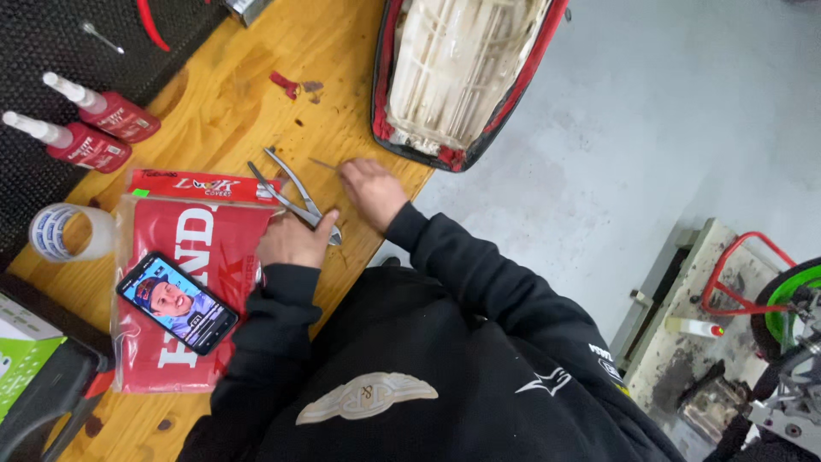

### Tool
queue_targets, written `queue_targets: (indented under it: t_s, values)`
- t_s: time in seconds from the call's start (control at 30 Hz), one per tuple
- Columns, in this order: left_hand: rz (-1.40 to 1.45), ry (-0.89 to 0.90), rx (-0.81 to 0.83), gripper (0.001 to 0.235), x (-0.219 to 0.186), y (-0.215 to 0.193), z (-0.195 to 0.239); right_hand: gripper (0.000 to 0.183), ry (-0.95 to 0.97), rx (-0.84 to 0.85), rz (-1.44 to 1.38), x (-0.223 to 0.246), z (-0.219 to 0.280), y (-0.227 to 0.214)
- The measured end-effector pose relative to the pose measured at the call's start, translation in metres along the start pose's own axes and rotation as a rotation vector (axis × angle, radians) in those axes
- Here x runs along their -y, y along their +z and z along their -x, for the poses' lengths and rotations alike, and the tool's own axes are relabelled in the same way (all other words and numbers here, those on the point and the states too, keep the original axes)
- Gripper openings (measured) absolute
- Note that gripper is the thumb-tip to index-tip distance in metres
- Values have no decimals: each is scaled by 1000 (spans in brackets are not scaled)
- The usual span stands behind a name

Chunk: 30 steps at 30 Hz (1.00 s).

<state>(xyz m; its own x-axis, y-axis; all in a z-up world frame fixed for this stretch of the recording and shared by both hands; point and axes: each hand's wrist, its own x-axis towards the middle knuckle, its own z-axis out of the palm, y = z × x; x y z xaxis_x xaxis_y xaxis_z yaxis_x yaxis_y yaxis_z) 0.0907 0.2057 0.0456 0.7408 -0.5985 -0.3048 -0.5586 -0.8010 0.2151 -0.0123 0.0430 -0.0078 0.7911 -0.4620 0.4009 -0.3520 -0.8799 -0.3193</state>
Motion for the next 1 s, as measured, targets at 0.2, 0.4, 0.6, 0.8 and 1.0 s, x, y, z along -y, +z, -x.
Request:
queue_targets:
  t_s: [0.2,0.4,0.6,0.8,1.0]
  values:
    - [98,-97,3,69,-4,-6,-6,15,-128,-38,-41,17,-12,-28]
    - [295,-103,-17,46,2,-2,-7,10,-73,-56,-337,9,14,-54]
    - [671,-85,-88,27,-9,-14,26,18,378,184,-910,-5,51,-72]
    - [1140,481,35,33,-67,-37,62,94,356,336,-1693,3,48,-106]
    - [867,940,268,46,-110,-20,56,79,342,148,-1947,-37,64,-97]
